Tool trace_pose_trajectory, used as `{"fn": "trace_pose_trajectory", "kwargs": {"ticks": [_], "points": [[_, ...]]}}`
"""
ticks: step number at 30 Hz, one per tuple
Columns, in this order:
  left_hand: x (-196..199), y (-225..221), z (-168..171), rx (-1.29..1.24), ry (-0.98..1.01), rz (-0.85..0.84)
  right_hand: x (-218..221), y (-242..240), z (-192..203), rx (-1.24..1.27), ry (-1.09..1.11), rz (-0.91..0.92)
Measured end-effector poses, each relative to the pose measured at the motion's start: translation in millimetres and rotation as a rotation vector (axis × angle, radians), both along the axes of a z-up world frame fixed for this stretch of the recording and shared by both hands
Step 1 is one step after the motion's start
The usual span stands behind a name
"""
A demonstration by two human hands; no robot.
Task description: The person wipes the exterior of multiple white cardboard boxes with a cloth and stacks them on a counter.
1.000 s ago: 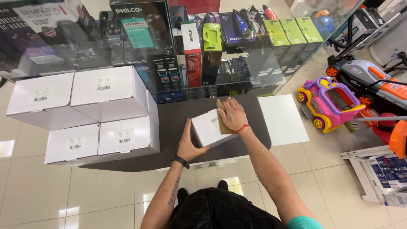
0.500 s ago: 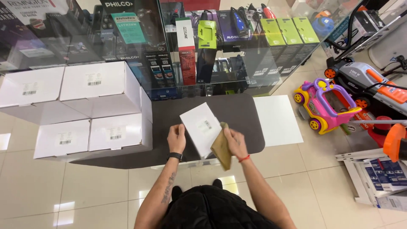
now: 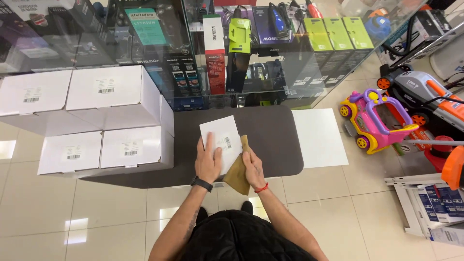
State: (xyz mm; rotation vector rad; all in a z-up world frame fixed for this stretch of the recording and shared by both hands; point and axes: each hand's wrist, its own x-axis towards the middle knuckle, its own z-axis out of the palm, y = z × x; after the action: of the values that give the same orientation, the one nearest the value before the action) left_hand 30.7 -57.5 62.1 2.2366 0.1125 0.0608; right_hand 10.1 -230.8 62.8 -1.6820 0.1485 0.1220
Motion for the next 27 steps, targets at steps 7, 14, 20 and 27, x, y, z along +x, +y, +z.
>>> {"fn": "trace_pose_trajectory", "kwargs": {"ticks": [7, 14, 20, 27], "points": [[-11.0, 38.1, 15.7, 0.185, 0.264, 0.043, 11.7, 0.3, -167.6, 0.082, -0.178, 0.190], [-19.1, 53.4, 26.0, -0.072, 0.432, 0.093, 13.5, 4.6, -131.0, 0.090, -0.171, 0.394], [-12.8, 75.5, -21.7, -0.387, 0.325, 0.103, 20.5, -42.6, -63.6, 0.104, -0.020, 0.093], [4.9, 85.4, -67.9, -0.741, 0.225, -0.013, 13.0, -5.1, 57.5, -0.066, -0.201, 0.068]]}}
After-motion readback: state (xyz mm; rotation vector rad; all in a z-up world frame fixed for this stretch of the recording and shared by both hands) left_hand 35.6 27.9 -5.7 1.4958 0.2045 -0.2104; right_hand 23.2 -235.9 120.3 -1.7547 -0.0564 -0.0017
